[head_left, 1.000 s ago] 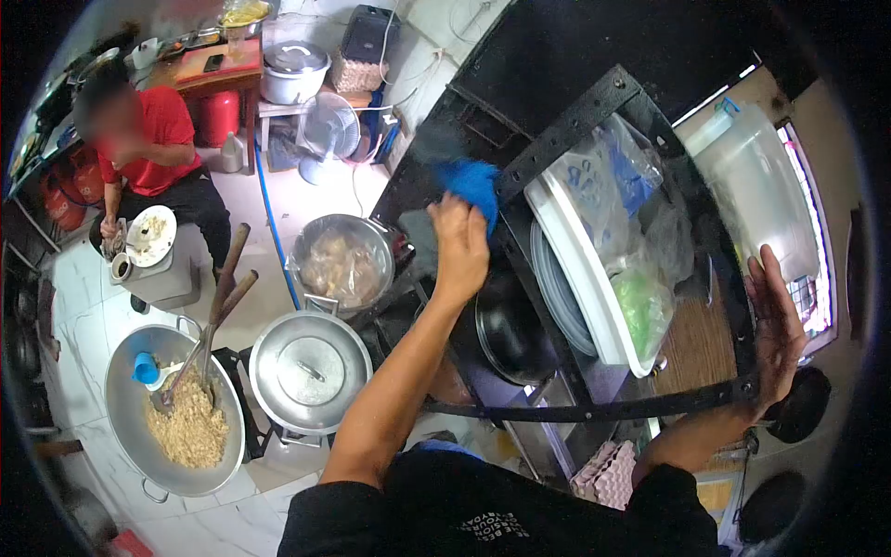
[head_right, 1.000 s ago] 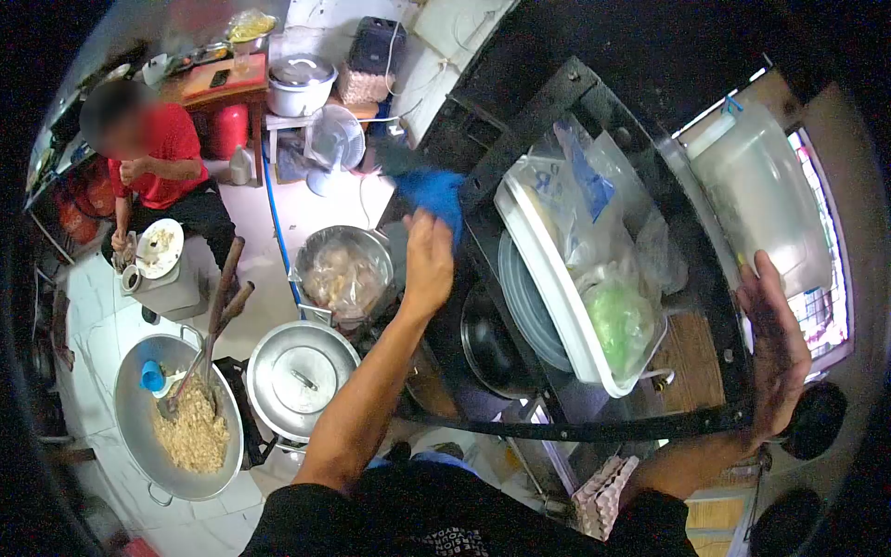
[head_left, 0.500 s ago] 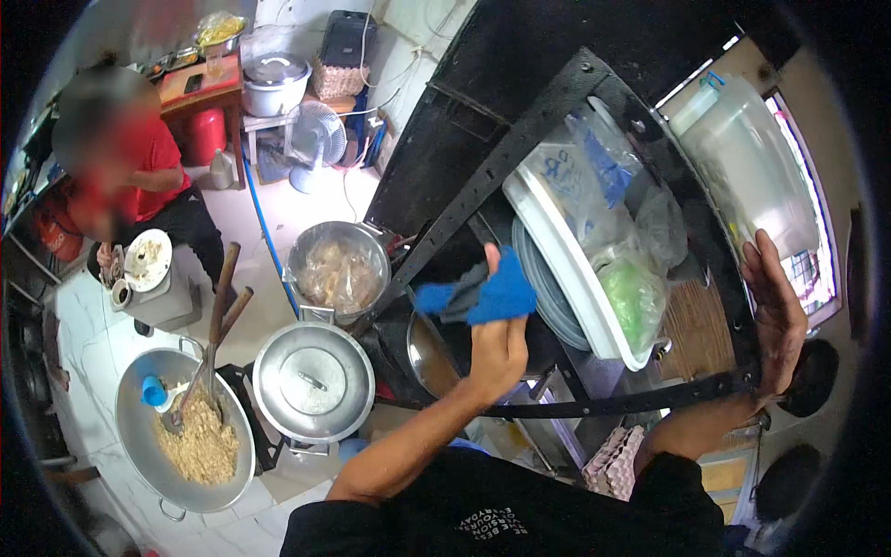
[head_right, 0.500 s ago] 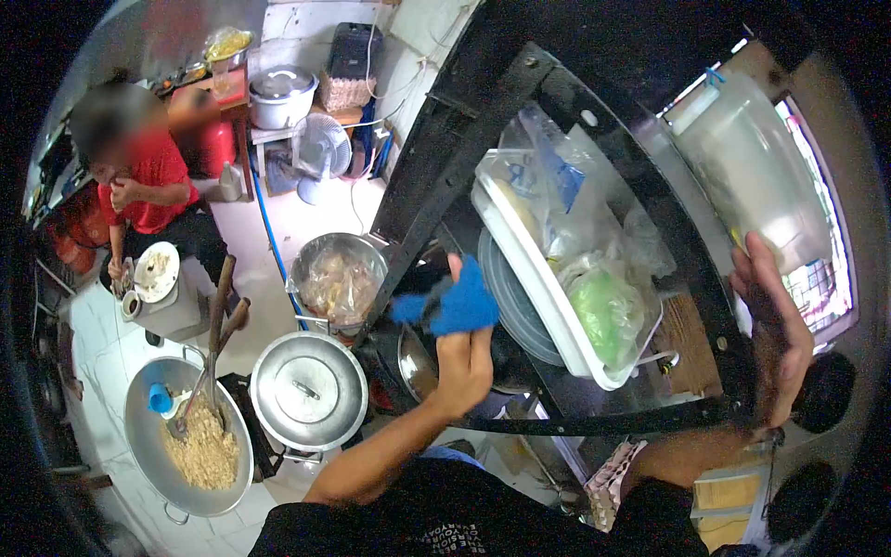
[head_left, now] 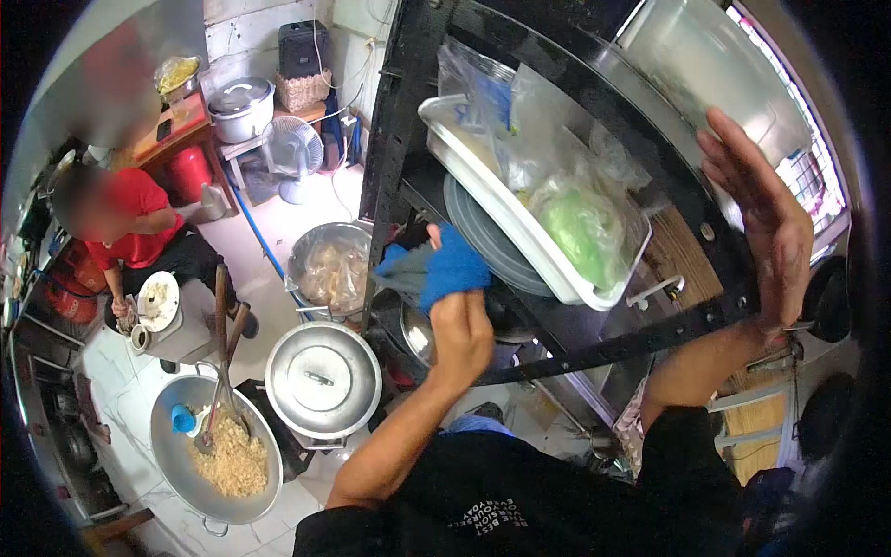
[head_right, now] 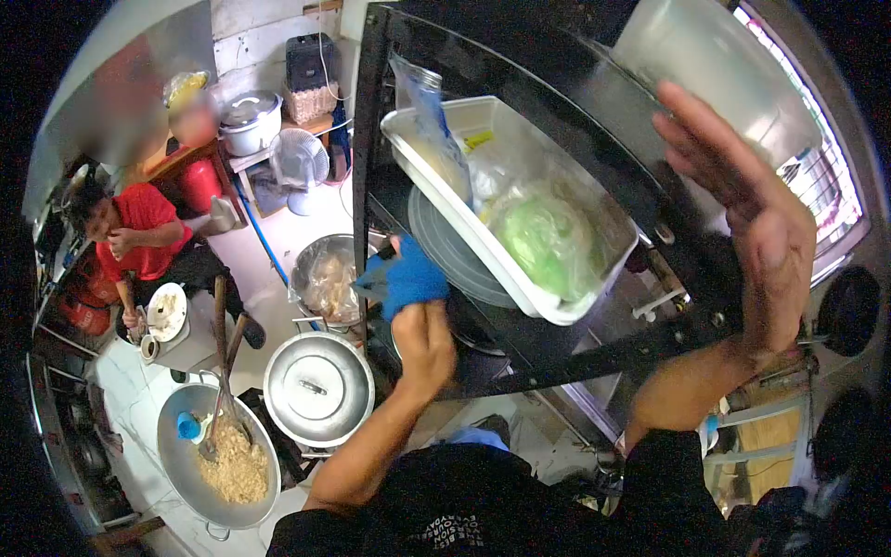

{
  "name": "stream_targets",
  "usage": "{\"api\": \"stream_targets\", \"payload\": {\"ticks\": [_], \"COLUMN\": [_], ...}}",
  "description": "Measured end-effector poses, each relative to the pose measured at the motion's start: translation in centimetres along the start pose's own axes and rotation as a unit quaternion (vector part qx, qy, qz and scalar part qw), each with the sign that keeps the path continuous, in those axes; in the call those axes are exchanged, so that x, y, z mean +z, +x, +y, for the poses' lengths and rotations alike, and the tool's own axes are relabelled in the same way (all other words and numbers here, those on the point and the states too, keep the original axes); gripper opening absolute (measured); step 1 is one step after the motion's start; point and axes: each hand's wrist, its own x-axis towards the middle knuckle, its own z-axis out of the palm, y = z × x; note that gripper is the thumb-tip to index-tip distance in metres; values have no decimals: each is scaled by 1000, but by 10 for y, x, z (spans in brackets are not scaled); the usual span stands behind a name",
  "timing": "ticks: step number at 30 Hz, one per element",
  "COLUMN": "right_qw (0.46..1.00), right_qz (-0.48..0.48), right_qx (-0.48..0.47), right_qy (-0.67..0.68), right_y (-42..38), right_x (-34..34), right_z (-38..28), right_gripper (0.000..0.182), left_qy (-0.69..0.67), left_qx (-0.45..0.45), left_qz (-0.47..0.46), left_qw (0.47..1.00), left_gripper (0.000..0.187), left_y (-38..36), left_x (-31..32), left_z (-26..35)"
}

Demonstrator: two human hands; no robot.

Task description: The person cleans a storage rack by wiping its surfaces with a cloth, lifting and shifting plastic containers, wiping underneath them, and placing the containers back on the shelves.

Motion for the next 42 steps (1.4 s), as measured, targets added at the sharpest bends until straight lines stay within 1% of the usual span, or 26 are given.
{"api": "stream_targets", "payload": {"ticks": [2,3,4,7,9,10,13,14,17,18,19,21,22,23,25,27,28,29,31,32,35,36,38,39,40,42], "right_qw": [999,998,998,994,990,986,970,948,849,815,803,801,888,865,860,816,813,810,843,799,780,755,697,706,712,718], "right_qz": [-23,-46,-40,-12,-1,14,38,75,281,336,347,347,253,209,32,-62,-104,-145,-218,-319,-177,-61,100,138,175,197], "right_qx": [-28,-42,-50,-99,-114,-116,-129,-157,-239,-226,-244,-223,-90,-137,0,26,36,47,66,174,128,111,65,23,-19,-99], "right_qy": [-9,-20,-16,41,79,116,204,265,378,415,420,433,373,434,510,574,572,567,488,478,587,643,707,694,680,660], "right_y": [0,0,-1,-1,-4,-6,-10,-10,-22,-40,-62,-113,-155,-173,-207,-249,-255,-261,-264,-257,-269,-276,-281,-266,-249,-204], "right_x": [-8,-13,-11,-5,-3,1,1,3,7,10,19,39,42,63,74,105,107,110,83,56,44,47,46,34,20,-24], "right_z": [4,7,5,12,12,12,16,20,40,44,60,71,77,81,67,79,83,87,92,96,133,138,156,155,149,121], "right_gripper": [102,98,97,87,79,74,56,44,39,34,32,26,27,30,33,35,36,37,41,39,33,35,54,64,73,72], "left_qy": [-5,1,6,59,55,62,65,67,62,50,38,-15,-35,-54,-94,-179,-221,-202,-168,-133,-83,-99,-132,-150,-117,-35], "left_qx": [-35,-22,-9,75,81,104,94,73,31,29,28,8,7,8,6,-59,-92,-81,-60,-19,-114,-130,-161,-175,-102,13], "left_qz": [-62,-72,-81,-60,-77,-108,-148,-154,-159,-152,-145,-134,-133,-139,-154,-147,-144,-147,-155,-149,-163,-182,-222,-244,-240,-190], "left_qw": [997,997,997,994,992,987,982,983,985,987,988,991,990,989,984,971,960,965,972,980,977,970,953,942,958,981], "left_gripper": [29,29,29,29,39,46,47,45,42,42,42,42,43,45,49,53,55,55,55,41,32,28,22,19,20,19], "left_y": [-28,-38,-47,-68,-84,-91,-113,-117,-126,-129,-132,-143,-146,-148,-153,-156,-156,-154,-146,-139,-133,-132,-125,-121,-117,-104], "left_x": [5,7,9,19,23,22,23,19,13,12,12,14,15,17,22,32,36,38,37,36,16,13,8,6,5,7], "left_z": [6,13,20,40,59,63,77,82,103,113,122,144,151,156,171,182,186,187,189,197,201,201,199,198,190,174]}}
